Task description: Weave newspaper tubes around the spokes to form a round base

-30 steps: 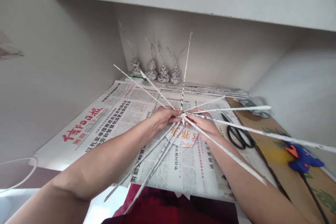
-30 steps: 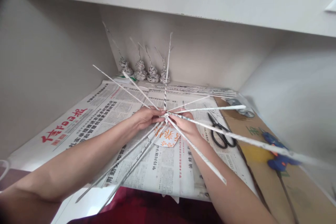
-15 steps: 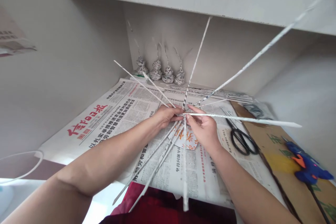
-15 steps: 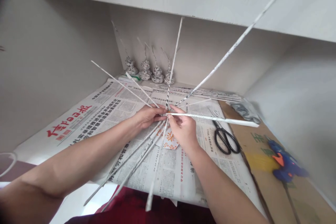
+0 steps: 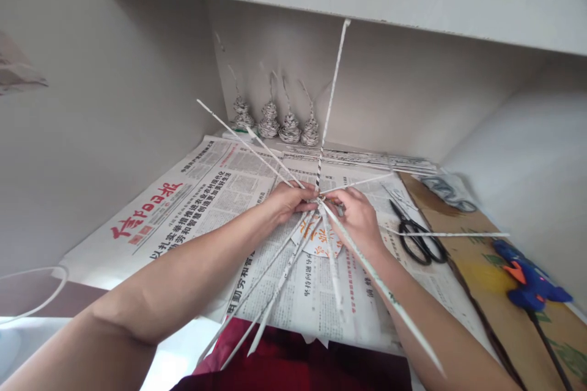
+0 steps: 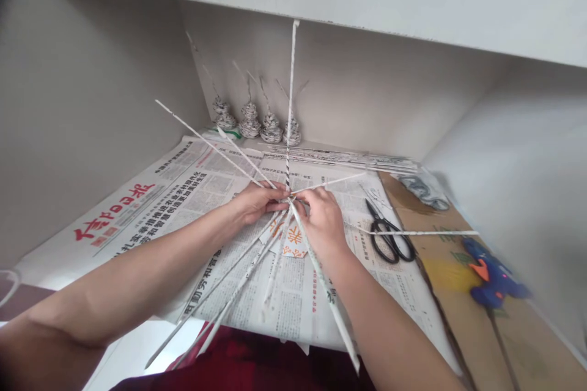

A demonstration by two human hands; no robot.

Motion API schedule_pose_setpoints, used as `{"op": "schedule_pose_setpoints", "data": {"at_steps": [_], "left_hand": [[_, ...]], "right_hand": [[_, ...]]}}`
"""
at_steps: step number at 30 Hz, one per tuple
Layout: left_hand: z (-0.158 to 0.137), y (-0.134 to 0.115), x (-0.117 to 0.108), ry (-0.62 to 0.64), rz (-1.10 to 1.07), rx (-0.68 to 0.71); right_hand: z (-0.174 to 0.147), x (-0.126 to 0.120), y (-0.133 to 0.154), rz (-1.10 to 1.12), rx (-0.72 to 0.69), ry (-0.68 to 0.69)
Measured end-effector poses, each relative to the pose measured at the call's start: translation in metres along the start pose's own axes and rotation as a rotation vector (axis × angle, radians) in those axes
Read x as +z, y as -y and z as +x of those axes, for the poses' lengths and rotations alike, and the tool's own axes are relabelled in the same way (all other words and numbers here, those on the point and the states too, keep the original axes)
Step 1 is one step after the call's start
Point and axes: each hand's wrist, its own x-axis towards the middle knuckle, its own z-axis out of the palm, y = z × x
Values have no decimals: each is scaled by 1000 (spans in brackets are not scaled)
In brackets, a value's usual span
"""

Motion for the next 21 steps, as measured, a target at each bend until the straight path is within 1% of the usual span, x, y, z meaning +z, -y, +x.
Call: {"op": "schedule_pose_setpoints", "data": {"at_steps": [2,7,9,12,14,17,21], "left_hand": [[-1,0,0,-7,4,-1],[-1,0,0,-10,-12,19],[0,1,0,-25,-19,43],[1,2,-1,-44,2,71],[1,4,-1,-31,39,79],[1,6,0,-10,74,89],[-1,8,1,-22,65,110]], "right_hand": [[2,1,-3,20,-16,1],[1,10,-9,296,78,49],[0,11,-8,308,84,46],[-1,13,-5,260,89,29],[-1,13,-3,266,130,26],[-1,14,-1,333,207,27],[0,15,-1,349,244,31]]}}
